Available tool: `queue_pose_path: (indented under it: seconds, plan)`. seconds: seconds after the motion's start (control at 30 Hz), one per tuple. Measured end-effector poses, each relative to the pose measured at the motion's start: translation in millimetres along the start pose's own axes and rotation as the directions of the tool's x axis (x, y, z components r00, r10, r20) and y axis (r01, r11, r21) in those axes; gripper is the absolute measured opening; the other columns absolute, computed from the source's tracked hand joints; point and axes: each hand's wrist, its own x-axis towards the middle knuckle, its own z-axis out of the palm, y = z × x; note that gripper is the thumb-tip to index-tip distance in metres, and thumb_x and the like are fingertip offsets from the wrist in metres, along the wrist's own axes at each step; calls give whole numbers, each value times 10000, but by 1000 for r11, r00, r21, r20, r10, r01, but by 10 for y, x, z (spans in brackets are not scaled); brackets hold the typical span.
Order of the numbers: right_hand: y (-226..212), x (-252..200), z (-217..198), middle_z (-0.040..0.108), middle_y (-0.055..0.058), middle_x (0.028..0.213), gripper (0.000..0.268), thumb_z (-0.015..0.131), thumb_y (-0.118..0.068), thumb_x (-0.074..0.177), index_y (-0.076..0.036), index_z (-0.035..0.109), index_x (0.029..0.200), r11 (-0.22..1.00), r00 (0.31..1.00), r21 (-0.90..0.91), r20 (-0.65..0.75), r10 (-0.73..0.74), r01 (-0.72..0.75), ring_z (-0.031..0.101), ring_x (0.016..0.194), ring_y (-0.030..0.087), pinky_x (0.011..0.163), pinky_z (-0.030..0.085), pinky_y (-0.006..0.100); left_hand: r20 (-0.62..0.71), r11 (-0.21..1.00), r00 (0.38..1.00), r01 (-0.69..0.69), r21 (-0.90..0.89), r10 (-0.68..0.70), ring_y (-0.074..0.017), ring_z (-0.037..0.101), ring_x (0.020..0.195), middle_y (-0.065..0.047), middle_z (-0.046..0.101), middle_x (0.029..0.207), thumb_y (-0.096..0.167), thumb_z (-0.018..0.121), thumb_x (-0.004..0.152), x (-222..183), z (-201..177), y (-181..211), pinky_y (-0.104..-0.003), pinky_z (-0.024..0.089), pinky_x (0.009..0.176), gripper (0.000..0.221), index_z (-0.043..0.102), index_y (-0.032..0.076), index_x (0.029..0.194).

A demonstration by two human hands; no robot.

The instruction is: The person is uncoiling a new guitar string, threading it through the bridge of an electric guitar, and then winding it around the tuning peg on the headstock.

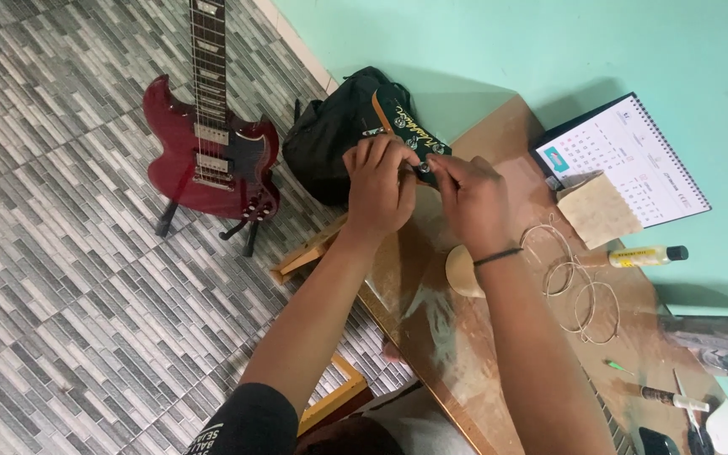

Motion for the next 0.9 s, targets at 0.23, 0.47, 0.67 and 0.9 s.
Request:
queue_pose_path:
  seconds: [0.23,0.47,0.67,0.9]
  plan:
    - [-78,124,-53,690,302,802,118,685,-89,1070,-32,786,1088,977,998,202,12,63,-64,688,741,488,545,554,455,15,1000,1000,15,0,-15,-244,504,977,28,510,966,81,586,843,17,-18,29,-447,301,931,197,587,227,975]
    - [-141,119,-75,687,255,740,163,629,-131,1106,-69,780,1095,980,995,175,37,92,-97,677,695,459,516,549,463,-36,999,998,-54,7,54,-175,473,986,40,516,998,159,586,854,56,-50,81,-403,282,943,125,649,226,939]
    - [-22,43,-9,670,205,699,127,682,-146,1091,-39,736,1050,966,988,210,34,150,-154,712,739,381,567,531,411,-63,994,993,-102,39,104,-181,488,1009,43,510,1007,242,694,808,65,-28,69,-415,276,918,119,669,239,924]
    - [-150,72,-117,701,247,779,46,755,-65,1043,-74,797,1028,980,999,195,-32,30,-23,674,778,483,593,547,453,-101,995,990,-96,26,98,-170,495,1033,33,535,1038,225,719,795,31,37,19,-406,266,921,105,694,214,896]
